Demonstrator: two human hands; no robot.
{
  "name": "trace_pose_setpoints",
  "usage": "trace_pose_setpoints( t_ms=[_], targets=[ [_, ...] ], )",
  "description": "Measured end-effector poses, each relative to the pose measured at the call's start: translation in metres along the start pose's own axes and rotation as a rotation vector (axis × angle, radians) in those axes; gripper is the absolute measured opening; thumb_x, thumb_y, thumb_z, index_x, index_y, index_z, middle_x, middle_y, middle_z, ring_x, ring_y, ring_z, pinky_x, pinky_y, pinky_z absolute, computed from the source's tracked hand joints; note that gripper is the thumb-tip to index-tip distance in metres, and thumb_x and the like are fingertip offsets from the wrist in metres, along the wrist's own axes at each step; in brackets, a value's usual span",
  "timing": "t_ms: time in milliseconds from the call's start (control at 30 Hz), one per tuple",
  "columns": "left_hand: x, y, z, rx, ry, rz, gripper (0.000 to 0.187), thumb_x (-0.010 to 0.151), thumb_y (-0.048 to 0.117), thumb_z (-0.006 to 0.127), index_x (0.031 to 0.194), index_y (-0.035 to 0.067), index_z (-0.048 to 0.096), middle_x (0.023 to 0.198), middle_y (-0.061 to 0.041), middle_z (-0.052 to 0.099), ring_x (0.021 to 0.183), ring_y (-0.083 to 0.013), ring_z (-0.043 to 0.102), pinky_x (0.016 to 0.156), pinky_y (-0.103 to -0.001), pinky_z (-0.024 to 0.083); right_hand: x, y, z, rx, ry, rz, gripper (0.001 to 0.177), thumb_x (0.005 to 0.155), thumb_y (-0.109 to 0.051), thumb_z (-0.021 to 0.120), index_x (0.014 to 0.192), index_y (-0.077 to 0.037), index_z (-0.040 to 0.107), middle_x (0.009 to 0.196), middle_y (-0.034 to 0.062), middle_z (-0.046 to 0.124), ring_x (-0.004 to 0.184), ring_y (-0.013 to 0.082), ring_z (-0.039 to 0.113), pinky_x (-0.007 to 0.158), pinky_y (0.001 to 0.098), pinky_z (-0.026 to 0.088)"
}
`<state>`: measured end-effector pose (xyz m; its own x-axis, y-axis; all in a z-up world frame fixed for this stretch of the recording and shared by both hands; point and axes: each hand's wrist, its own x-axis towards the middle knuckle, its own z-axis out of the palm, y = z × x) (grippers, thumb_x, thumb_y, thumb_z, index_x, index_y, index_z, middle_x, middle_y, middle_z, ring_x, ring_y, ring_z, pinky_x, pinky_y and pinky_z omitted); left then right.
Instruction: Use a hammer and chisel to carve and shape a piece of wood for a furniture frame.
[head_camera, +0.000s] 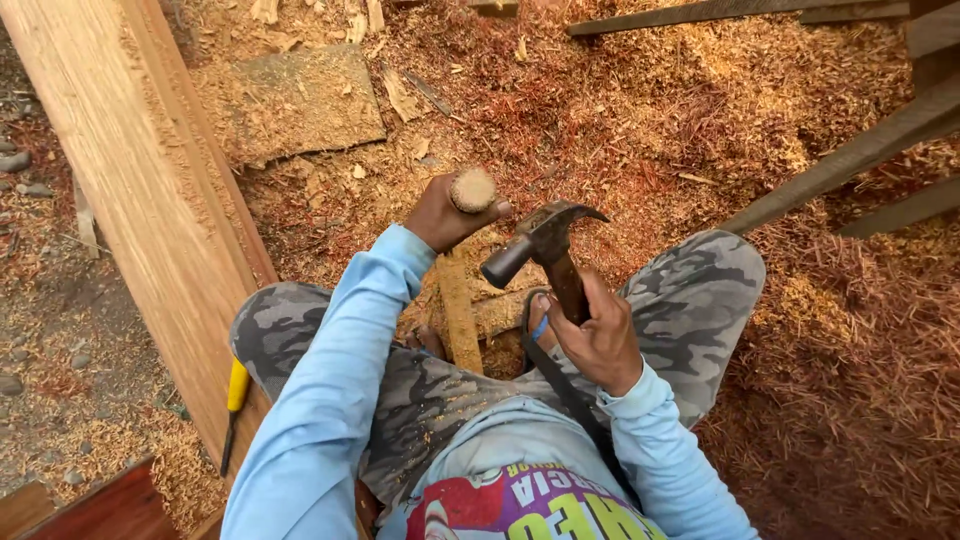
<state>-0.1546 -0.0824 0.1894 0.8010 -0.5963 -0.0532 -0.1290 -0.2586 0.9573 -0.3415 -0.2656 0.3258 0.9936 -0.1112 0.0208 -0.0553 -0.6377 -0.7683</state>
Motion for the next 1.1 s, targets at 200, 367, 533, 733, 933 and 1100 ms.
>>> trace_pose_setpoints(
  t_ms=[200, 367, 533, 733, 933, 1100],
  targets=[
    [-0.010, 0.019, 0.006, -0.043, -0.025, 0.037, 0.037, 0.088, 0.041, 0.083, 0.091, 0.006, 0.069, 0.083, -0.005, 0.072, 0.076, -0.0169, 0.069, 0.072, -0.036, 0.057, -0.007, 0.002, -0.004, 0.014, -0.018, 0.051, 0.023, 0.094, -0.009, 0.074, 0.108, -0.002, 0.057, 0.076, 0.0124, 0.063, 0.062, 0.0278, 0.068, 0.056, 0.0392, 0.050],
    [-0.014, 0.018, 0.006, 0.004, 0.009, 0.064, 0.042, 0.087, 0.043, 0.084, 0.099, 0.006, 0.067, 0.090, -0.008, 0.073, 0.082, -0.0200, 0.072, 0.075, -0.037, 0.058, -0.007, -0.006, -0.006, -0.036, 0.042, -0.061, 0.035, 0.091, -0.010, 0.077, 0.117, 0.000, 0.057, 0.077, 0.0117, 0.062, 0.063, 0.0251, 0.068, 0.055, 0.0357, 0.051],
    [-0.018, 0.013, 0.011, 0.029, 0.007, 0.088, 0.041, 0.087, 0.042, 0.084, 0.098, 0.006, 0.068, 0.090, -0.009, 0.073, 0.082, -0.0214, 0.072, 0.075, -0.037, 0.059, -0.010, -0.008, -0.008, -0.049, 0.029, -0.003, 0.037, 0.090, -0.012, 0.079, 0.118, 0.000, 0.058, 0.075, 0.0105, 0.062, 0.059, 0.0242, 0.066, 0.053, 0.0361, 0.050],
    [-0.022, 0.017, 0.014, 0.016, -0.011, 0.088, 0.038, 0.087, 0.039, 0.084, 0.095, 0.005, 0.068, 0.087, -0.009, 0.072, 0.080, -0.0217, 0.072, 0.075, -0.038, 0.059, -0.009, -0.013, -0.010, -0.053, 0.040, -0.052, 0.035, 0.091, -0.012, 0.079, 0.117, -0.001, 0.058, 0.082, 0.0096, 0.063, 0.064, 0.0226, 0.068, 0.056, 0.0351, 0.052],
    [-0.020, 0.015, 0.015, 0.063, -0.029, 0.107, 0.037, 0.088, 0.038, 0.083, 0.095, 0.005, 0.068, 0.086, -0.009, 0.072, 0.079, -0.0231, 0.072, 0.073, -0.038, 0.058, -0.009, -0.015, -0.012, -0.021, 0.036, 0.024, 0.033, 0.090, -0.012, 0.080, 0.113, -0.002, 0.059, 0.077, 0.0099, 0.062, 0.061, 0.0214, 0.067, 0.055, 0.0342, 0.051],
    [-0.019, 0.012, 0.018, 0.067, -0.033, 0.114, 0.037, 0.086, 0.039, 0.084, 0.095, 0.006, 0.069, 0.086, -0.009, 0.072, 0.079, -0.0237, 0.073, 0.072, -0.038, 0.058, -0.008, -0.018, -0.012, -0.011, 0.030, 0.065, 0.034, 0.089, -0.013, 0.081, 0.111, -0.002, 0.058, 0.072, 0.0082, 0.062, 0.058, 0.0190, 0.067, 0.052, 0.0331, 0.050]
  ],
)
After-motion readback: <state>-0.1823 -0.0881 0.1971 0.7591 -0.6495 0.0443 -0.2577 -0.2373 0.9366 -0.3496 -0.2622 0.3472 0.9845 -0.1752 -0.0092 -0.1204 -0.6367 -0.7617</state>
